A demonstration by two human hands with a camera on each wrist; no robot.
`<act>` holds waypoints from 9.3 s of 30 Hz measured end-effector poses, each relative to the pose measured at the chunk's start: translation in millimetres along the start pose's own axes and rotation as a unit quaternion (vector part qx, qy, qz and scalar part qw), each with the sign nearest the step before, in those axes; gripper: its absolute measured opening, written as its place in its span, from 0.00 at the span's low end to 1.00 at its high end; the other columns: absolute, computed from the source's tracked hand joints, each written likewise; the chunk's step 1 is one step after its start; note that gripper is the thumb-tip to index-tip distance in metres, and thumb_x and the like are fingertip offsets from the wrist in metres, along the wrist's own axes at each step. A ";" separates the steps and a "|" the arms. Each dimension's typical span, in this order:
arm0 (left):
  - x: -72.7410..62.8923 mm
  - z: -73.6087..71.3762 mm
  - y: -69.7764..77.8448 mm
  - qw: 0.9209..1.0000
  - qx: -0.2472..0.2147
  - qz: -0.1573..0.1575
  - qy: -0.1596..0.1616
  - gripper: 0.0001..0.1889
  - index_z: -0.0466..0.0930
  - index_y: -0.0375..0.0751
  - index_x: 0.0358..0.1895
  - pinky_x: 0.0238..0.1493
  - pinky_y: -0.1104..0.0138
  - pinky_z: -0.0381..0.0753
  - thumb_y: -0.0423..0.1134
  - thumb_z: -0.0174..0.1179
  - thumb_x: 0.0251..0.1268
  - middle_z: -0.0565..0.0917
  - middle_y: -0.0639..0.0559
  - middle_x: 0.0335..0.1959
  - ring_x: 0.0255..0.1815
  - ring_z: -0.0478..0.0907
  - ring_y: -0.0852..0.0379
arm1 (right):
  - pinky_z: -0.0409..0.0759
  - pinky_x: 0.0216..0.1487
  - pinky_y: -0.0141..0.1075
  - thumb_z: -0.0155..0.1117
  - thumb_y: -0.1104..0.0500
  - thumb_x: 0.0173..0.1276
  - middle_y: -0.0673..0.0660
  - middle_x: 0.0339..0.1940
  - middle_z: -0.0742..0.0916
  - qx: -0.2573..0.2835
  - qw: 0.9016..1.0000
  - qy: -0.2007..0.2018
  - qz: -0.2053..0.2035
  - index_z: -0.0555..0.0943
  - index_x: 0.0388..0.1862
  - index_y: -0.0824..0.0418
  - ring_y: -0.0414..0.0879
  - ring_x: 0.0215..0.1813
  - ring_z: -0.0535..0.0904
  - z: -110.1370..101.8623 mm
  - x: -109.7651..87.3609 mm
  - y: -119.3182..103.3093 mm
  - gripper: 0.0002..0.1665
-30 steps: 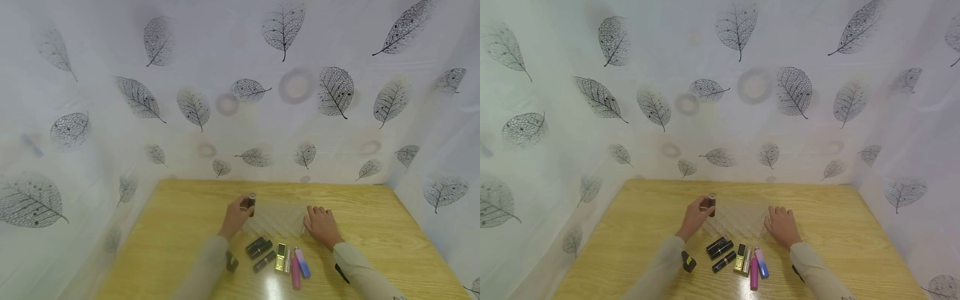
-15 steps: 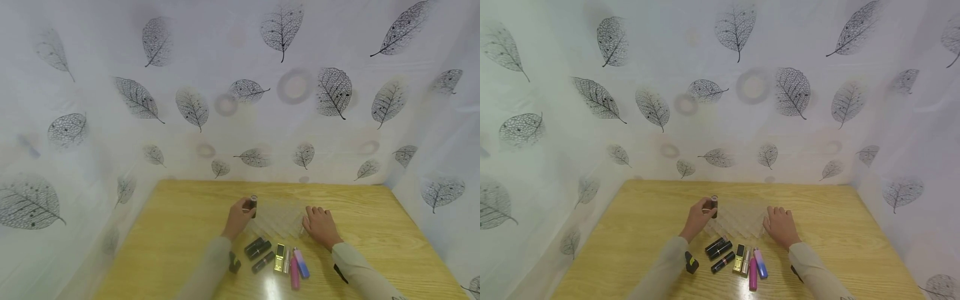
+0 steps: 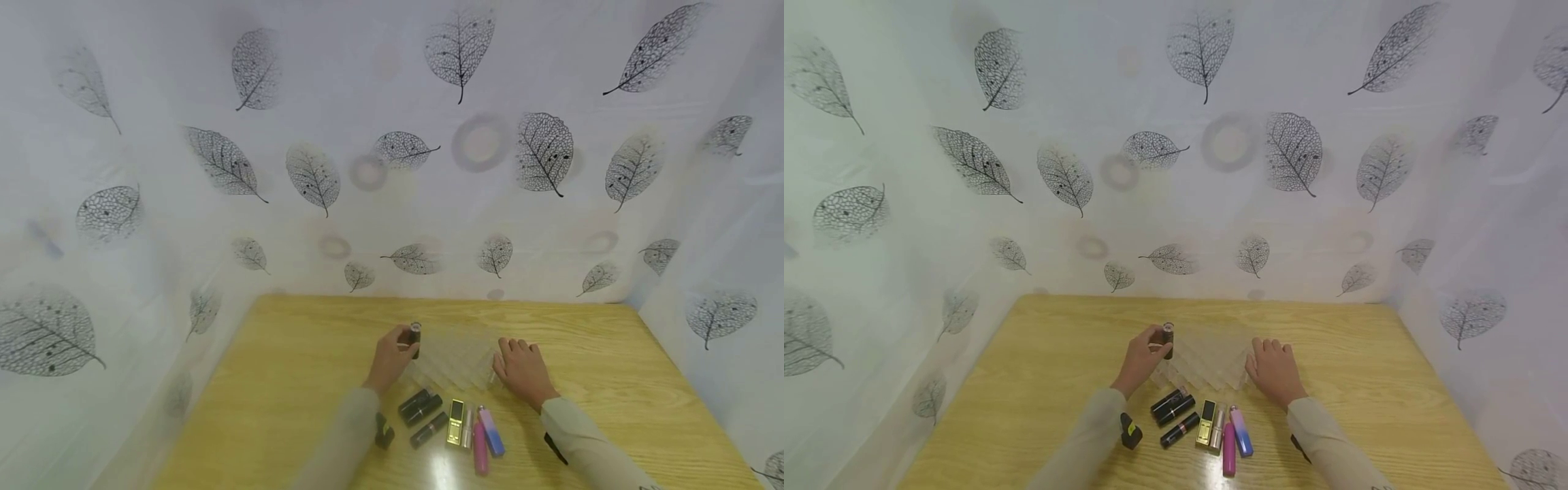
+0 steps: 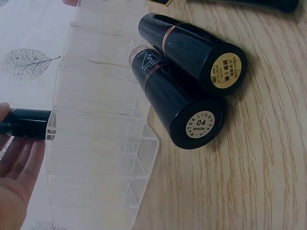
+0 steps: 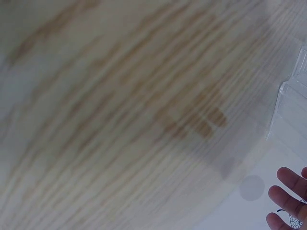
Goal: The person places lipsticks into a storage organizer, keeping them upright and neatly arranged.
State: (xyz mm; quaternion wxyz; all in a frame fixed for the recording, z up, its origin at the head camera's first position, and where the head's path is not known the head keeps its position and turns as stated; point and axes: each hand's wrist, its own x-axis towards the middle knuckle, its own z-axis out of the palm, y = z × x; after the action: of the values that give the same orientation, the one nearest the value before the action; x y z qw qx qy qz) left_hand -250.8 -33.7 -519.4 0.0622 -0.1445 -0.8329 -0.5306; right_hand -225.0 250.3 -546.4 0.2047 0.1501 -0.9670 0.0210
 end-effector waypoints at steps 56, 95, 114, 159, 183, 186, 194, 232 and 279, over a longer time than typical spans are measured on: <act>-15.1 -0.6 -2.7 0.977 0.209 0.026 -0.024 0.13 0.79 0.39 0.43 0.46 0.63 0.81 0.37 0.66 0.53 0.83 0.48 0.39 0.41 0.79 0.54 | 0.74 0.36 0.52 0.53 0.54 0.65 0.60 0.27 0.79 0.004 1.000 -0.001 0.001 0.71 0.39 0.64 0.57 0.34 0.77 0.4 -1.6 -0.8 0.14; -11.7 -4.0 -0.5 0.959 0.269 0.077 -0.036 0.07 0.80 0.43 0.35 0.39 0.69 0.81 0.38 0.65 0.53 0.82 0.53 0.33 0.35 0.78 0.58 | 0.74 0.37 0.52 0.52 0.54 0.65 0.61 0.29 0.80 0.008 1.000 -0.010 0.006 0.73 0.42 0.66 0.57 0.36 0.78 -4.5 -0.1 -2.8 0.15; -14.9 -4.5 0.0 0.949 0.292 0.115 -0.013 0.16 0.79 0.42 0.45 0.43 0.69 0.82 0.39 0.66 0.51 0.82 0.52 0.39 0.40 0.79 0.57 | 0.75 0.38 0.52 0.52 0.54 0.65 0.60 0.28 0.80 0.003 1.000 -0.005 0.003 0.72 0.40 0.65 0.58 0.36 0.78 -2.7 -0.1 -1.9 0.14; -76.9 -0.3 13.6 0.960 0.255 0.044 -0.107 0.13 0.76 0.44 0.46 0.37 0.74 0.79 0.38 0.62 0.57 0.80 0.53 0.39 0.36 0.76 0.63 | 0.74 0.35 0.51 0.52 0.55 0.65 0.59 0.25 0.79 0.007 1.000 -0.003 0.001 0.70 0.37 0.64 0.56 0.32 0.77 -0.1 -3.4 -0.6 0.12; -79.7 13.7 6.1 0.957 0.266 0.000 -0.114 0.11 0.79 0.39 0.44 0.37 0.69 0.80 0.35 0.61 0.57 0.82 0.51 0.38 0.33 0.76 0.62 | 0.74 0.35 0.51 0.52 0.55 0.64 0.59 0.25 0.79 0.012 1.000 0.005 -0.002 0.70 0.37 0.65 0.56 0.33 0.77 -2.1 -1.6 -1.7 0.13; -79.4 15.2 5.2 0.954 0.278 -0.002 -0.116 0.11 0.79 0.39 0.43 0.37 0.69 0.79 0.35 0.61 0.56 0.82 0.51 0.37 0.33 0.75 0.62 | 0.74 0.35 0.51 0.52 0.55 0.64 0.59 0.25 0.79 0.011 1.000 0.005 -0.002 0.70 0.37 0.65 0.57 0.33 0.77 -2.2 -1.8 -2.1 0.13; -79.7 16.7 6.5 0.951 0.286 0.011 -0.121 0.09 0.79 0.40 0.40 0.33 0.72 0.77 0.36 0.61 0.57 0.80 0.54 0.32 0.29 0.73 0.64 | 0.75 0.35 0.51 0.52 0.54 0.64 0.59 0.24 0.79 0.008 1.000 0.010 -0.003 0.70 0.36 0.64 0.57 0.33 0.77 -0.2 -3.0 -1.5 0.13; -77.5 27.5 3.5 0.938 0.328 0.008 -0.116 0.08 0.80 0.40 0.36 0.30 0.71 0.76 0.35 0.65 0.51 0.79 0.54 0.28 0.26 0.72 0.62 | 0.75 0.34 0.50 0.53 0.54 0.63 0.59 0.24 0.79 0.000 1.000 0.016 -0.007 0.70 0.37 0.64 0.56 0.31 0.77 3.0 -4.1 0.3 0.13; -77.2 15.6 40.5 0.975 0.216 0.039 -0.029 0.16 0.78 0.45 0.48 0.45 0.66 0.82 0.38 0.65 0.54 0.83 0.52 0.41 0.41 0.80 0.58 | 0.74 0.34 0.51 0.51 0.55 0.64 0.58 0.23 0.78 0.017 1.000 0.011 0.002 0.70 0.37 0.64 0.56 0.32 0.77 0.6 -4.0 -1.9 0.12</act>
State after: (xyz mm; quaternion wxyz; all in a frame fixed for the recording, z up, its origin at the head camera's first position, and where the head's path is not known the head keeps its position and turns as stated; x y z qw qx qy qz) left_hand -164.3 -17.2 -510.9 0.0888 -0.1756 -0.9229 -0.3311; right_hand -221.2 249.5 -548.6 0.2123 0.1510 -0.9647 0.0392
